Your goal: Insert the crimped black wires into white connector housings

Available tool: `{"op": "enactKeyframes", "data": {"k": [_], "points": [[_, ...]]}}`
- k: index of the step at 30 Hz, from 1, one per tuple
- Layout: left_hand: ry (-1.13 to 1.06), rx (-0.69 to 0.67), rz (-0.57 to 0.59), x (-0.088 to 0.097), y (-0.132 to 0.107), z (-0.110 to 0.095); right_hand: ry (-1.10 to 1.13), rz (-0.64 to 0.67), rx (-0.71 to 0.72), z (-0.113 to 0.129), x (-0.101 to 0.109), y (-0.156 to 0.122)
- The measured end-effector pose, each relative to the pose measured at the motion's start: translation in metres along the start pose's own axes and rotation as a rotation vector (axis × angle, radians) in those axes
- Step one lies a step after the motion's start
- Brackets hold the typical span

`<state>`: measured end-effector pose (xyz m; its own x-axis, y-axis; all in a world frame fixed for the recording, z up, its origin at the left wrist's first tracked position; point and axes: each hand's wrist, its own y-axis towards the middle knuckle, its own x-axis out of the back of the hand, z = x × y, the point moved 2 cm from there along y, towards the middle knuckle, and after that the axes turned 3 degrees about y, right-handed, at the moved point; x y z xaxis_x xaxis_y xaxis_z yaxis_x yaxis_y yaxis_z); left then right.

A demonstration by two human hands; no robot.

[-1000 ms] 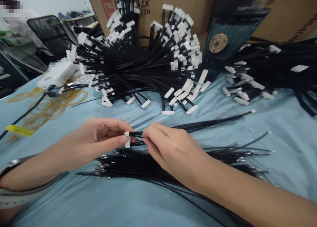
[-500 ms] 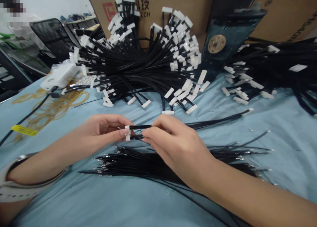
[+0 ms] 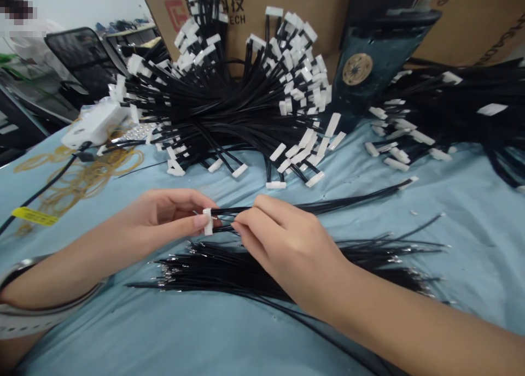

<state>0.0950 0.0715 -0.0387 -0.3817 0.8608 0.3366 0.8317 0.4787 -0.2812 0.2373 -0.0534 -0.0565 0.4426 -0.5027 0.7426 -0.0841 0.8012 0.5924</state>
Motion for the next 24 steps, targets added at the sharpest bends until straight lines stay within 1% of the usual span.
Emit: {"op": "enactKeyframes", "data": {"k": [9,15,20,24], "points": [[-0.004,-0.004,0.029,0.0006,-0.0003,0.0053,0.091,0.011,-0.024,-0.0005,-0.0003,0.0010],[-0.069,0.058,0.056,-0.0017,-0.0020,0.0035,0.157,0.046,-0.050,-0.0026,-0.0021,-0.0004],[-0.038,0.040,0.055,-0.0039,-0.0024,0.0036,0.120,0.058,-0.008,-0.0025,-0.0032,0.0017],[-0.092,0.033,0.086,-0.0052,-0.0015,0.0046,0.103,0.060,0.032,-0.0019,-0.0049,0.0041]]}}
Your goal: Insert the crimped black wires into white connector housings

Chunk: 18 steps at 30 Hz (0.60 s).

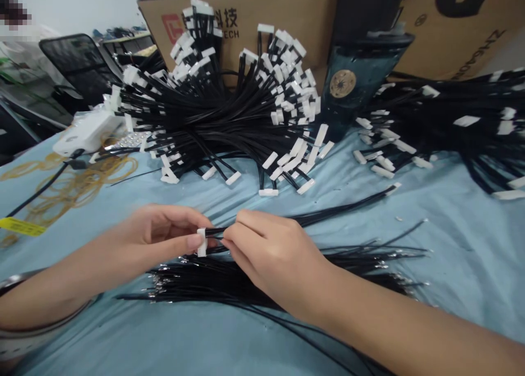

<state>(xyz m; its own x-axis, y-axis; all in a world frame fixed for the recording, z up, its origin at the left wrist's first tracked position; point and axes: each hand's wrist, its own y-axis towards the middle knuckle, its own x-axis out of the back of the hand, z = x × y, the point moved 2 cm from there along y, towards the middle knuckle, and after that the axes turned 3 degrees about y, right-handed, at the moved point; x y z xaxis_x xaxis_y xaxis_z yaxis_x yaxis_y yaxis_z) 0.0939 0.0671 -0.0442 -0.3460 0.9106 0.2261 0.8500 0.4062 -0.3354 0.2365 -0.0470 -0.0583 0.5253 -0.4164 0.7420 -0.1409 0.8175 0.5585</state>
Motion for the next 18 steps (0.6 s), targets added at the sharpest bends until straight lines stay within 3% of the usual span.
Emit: {"op": "enactKeyframes", "data": {"k": [12,18], "points": [[0.149,-0.021,-0.054,0.005,0.002,-0.001,0.077,-0.033,-0.117,-0.003,0.002,-0.002],[0.137,-0.015,-0.105,0.009,0.002,0.000,-0.050,-0.092,-0.119,-0.003,0.009,-0.001]]}}
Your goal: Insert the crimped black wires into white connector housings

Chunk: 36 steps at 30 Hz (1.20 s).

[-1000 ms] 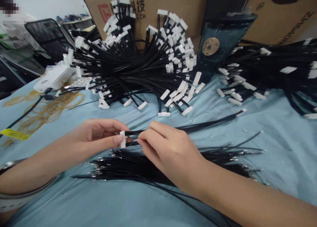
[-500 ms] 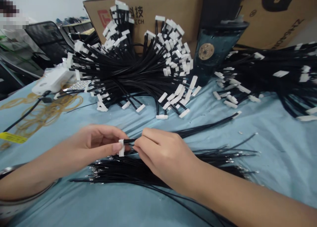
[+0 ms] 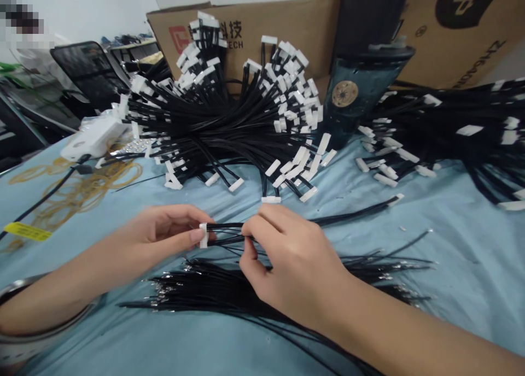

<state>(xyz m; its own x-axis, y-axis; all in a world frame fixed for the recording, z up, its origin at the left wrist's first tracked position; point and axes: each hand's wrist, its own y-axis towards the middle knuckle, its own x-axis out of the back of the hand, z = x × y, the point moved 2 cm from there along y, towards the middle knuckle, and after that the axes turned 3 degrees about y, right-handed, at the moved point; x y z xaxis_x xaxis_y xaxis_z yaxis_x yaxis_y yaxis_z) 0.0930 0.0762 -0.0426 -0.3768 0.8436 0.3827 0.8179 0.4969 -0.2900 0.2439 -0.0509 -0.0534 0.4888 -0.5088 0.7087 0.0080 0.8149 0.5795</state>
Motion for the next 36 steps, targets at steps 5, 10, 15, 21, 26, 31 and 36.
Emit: {"op": "enactKeyframes", "data": {"k": [5,10,15,21,26,31,36], "points": [[-0.027,-0.023,-0.047,0.002,0.003,0.000,-0.062,0.032,-0.025,0.001,0.008,0.004],[-0.059,-0.097,-0.077,0.003,0.002,-0.002,-0.204,0.077,0.072,0.012,0.015,0.004],[-0.118,-0.140,-0.110,0.002,0.000,-0.003,-0.390,0.203,0.079,0.021,0.018,-0.001],[-0.208,-0.164,-0.122,0.001,0.000,-0.005,-0.506,0.265,0.159,0.029,0.010,-0.012],[-0.258,-0.246,-0.105,0.000,-0.001,-0.009,-0.738,0.277,0.025,0.024,0.001,-0.021],[-0.265,-0.249,-0.101,-0.002,-0.003,-0.008,-0.783,0.317,0.073,0.015,0.003,-0.016],[-0.288,-0.179,-0.179,0.000,-0.002,-0.005,-0.642,0.213,0.119,0.025,0.010,-0.007]]}}
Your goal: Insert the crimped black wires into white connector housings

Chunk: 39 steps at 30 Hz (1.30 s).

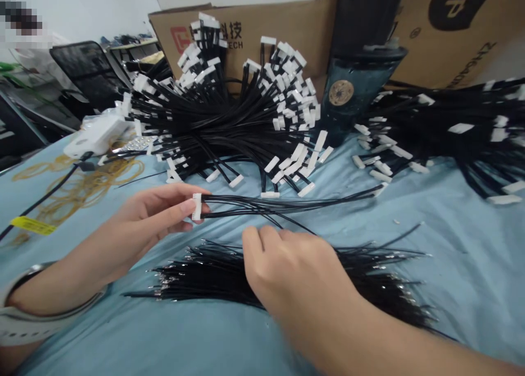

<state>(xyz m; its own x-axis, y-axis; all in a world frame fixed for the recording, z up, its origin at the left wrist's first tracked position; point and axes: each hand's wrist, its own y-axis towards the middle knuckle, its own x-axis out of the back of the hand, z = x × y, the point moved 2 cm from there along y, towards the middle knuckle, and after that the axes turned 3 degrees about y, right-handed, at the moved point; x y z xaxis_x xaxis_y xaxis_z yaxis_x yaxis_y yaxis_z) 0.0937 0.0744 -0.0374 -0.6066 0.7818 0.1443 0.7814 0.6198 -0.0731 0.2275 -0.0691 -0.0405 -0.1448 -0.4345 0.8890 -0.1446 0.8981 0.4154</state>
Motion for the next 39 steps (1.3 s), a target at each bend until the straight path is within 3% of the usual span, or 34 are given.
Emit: {"op": "enactKeyframes", "data": {"k": [3,6,17,25,30,36,39], "points": [[-0.045,0.025,-0.042,0.001,0.000,0.000,-0.192,-0.085,-0.087,-0.001,0.006,0.002],[-0.096,0.064,-0.060,0.001,0.001,-0.001,-0.290,0.009,-0.141,-0.005,0.004,0.003],[-0.270,0.180,-0.178,0.007,0.006,0.006,0.100,0.197,-0.075,-0.037,0.011,-0.003],[-0.343,0.226,-0.225,0.007,0.006,0.005,0.554,0.392,-0.288,-0.051,0.006,0.011],[-0.338,0.211,-0.186,0.005,0.004,0.004,0.526,0.363,-0.332,-0.055,-0.002,0.014],[-0.335,0.225,-0.191,0.006,0.004,0.004,0.415,0.279,-0.264,-0.059,-0.008,0.010],[-0.334,0.229,-0.192,0.005,0.005,0.004,0.436,0.315,-0.238,-0.060,-0.004,0.011]]}}
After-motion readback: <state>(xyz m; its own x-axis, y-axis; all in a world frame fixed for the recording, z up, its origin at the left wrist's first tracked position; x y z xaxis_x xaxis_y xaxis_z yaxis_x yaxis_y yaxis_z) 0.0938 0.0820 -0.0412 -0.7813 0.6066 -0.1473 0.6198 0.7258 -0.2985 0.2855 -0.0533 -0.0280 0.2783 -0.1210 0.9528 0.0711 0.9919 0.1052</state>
